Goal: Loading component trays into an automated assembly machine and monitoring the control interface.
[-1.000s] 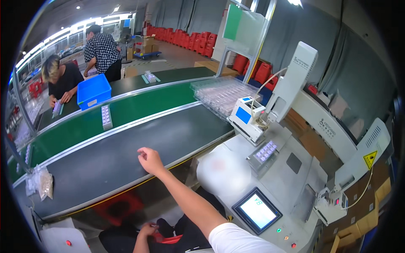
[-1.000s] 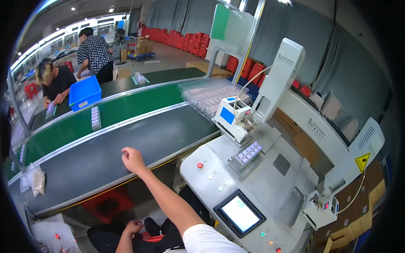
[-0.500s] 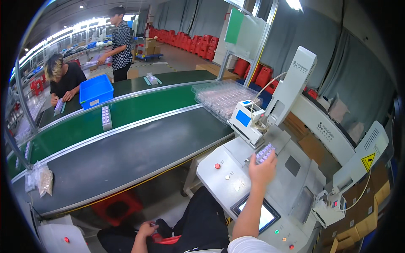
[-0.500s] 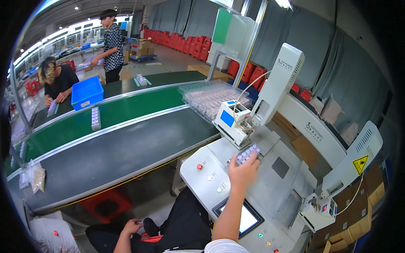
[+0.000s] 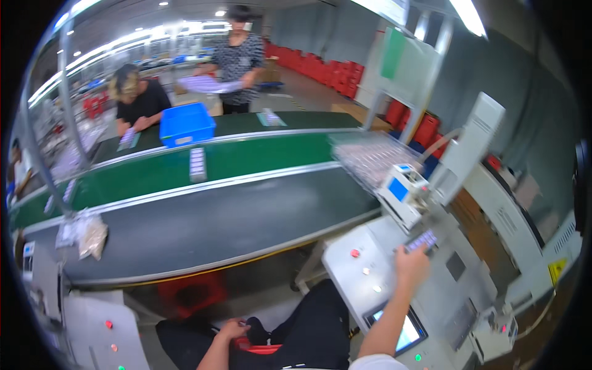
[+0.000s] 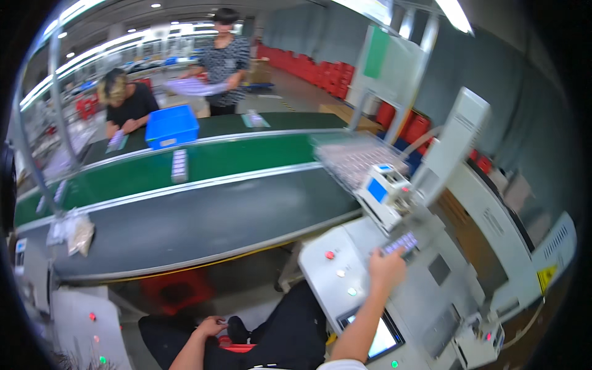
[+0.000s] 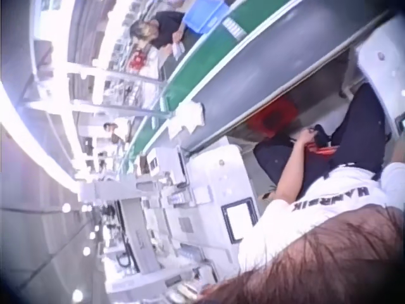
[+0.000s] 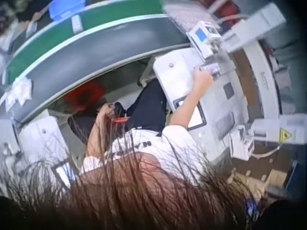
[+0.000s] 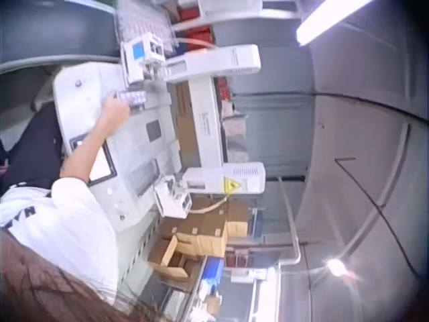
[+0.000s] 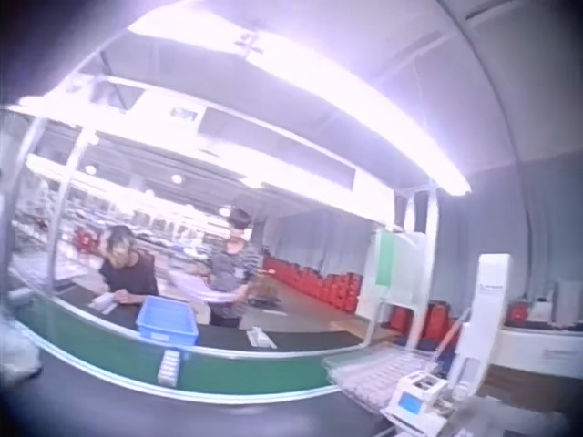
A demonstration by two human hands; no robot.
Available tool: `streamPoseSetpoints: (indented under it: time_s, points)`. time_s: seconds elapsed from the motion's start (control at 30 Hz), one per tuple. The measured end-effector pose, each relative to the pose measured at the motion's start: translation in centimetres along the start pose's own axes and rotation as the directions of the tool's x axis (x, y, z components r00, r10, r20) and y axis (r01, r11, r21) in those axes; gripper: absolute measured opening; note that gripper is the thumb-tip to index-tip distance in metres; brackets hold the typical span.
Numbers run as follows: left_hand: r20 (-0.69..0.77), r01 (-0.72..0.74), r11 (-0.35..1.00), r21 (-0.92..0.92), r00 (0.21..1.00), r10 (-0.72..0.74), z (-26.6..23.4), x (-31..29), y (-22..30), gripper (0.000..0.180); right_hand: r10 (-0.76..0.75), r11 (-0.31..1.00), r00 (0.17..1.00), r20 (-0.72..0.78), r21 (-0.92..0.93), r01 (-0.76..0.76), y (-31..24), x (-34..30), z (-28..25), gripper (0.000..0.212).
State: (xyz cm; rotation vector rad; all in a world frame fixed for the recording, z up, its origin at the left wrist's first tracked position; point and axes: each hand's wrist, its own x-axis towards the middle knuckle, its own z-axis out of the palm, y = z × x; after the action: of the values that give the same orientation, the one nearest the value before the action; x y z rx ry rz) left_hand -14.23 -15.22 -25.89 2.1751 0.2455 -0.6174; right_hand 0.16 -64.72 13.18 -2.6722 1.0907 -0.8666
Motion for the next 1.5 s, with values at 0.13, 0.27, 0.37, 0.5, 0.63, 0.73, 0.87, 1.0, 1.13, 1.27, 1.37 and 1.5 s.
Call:
streamPoseSetpoints:
  time_s: [0.13, 0.27, 0.37, 0.5, 0.63, 0.73, 0.87, 1.0, 1.13, 1.27, 1.37, 1.5]
  points:
    - [0.010, -0.035, 0.999, 0.018, 0.999, 0.035, 1.4, 0.9, -0.8, 0.060, 0.027, 0.987, 0.994, -0.107, 0.163, -0.009, 2.6, 0.6, -1.8, 0.047]
    - [0.013, -0.110, 0.990, 0.084, 0.994, 0.110, 2.5, 2.5, 0.4, 0.060, 0.276, 0.322, 0.955, 0.111, 0.925, -0.200, 19.3, 8.8, 6.9, 0.038]
    - [-0.007, -0.074, 0.991, 0.110, 0.997, 0.075, 3.1, 1.5, -1.4, 0.059, 0.410, -0.119, 0.873, 0.263, 0.965, -0.235, 5.5, -0.8, -2.7, 0.041]
    - [0.041, -0.138, 0.979, 0.151, 0.990, 0.133, 3.4, 2.4, -0.6, 0.053, 0.005, -0.510, 0.924, 0.382, 0.796, -0.327, 2.4, -5.0, -5.6, 0.058]
    - [0.002, -0.140, 0.980, 0.139, 0.990, 0.141, 3.2, 2.2, -0.4, 0.051, -0.203, -0.439, 0.751, 0.629, 0.627, -0.644, -5.2, -7.9, -4.4, 0.044]
    - [-0.032, -0.130, 0.987, 0.091, 0.991, 0.133, 2.7, 2.0, -0.2, 0.048, -0.506, -0.344, 0.539, 0.673, 0.416, -0.842, -9.4, -9.7, -2.4, 0.044]
    - [-0.035, -0.104, 0.993, 0.056, 0.994, 0.106, 1.4, 1.3, 0.6, 0.049, -0.618, -0.175, 0.359, 0.699, 0.323, -0.930, -16.8, -10.2, 2.0, 0.040]
    - [0.000, -0.108, 0.994, 0.031, 0.994, 0.108, 0.5, 1.0, 1.6, 0.053, -0.700, 0.060, 0.200, 0.686, 0.336, -0.940, -27.1, -10.1, 5.4, 0.045]
    - [0.057, -0.068, 0.998, -0.002, 0.996, 0.068, 0.0, 1.3, 2.2, 0.060, -0.669, 0.153, 0.290, 0.684, 0.510, -0.847, -37.4, -8.9, 11.2, 0.039]
    - [0.048, -0.097, 0.995, -0.028, 0.994, 0.098, -1.1, 1.4, 3.3, 0.057, -0.577, 0.206, 0.412, 0.705, 0.614, -0.762, -46.3, -7.0, 18.1, 0.038]
    - [0.050, -0.084, 0.995, -0.061, 0.995, 0.087, -1.4, 1.5, 3.2, 0.056, -0.515, 0.290, 0.498, 0.698, 0.688, -0.665, -51.6, -6.7, 22.3, 0.036]
    - [-0.024, -0.198, 0.979, -0.045, 0.980, 0.197, -1.6, 1.8, 3.8, 0.057, -0.612, 0.288, 0.638, 0.468, 0.883, -0.371, -55.4, -2.3, 28.9, 0.042]
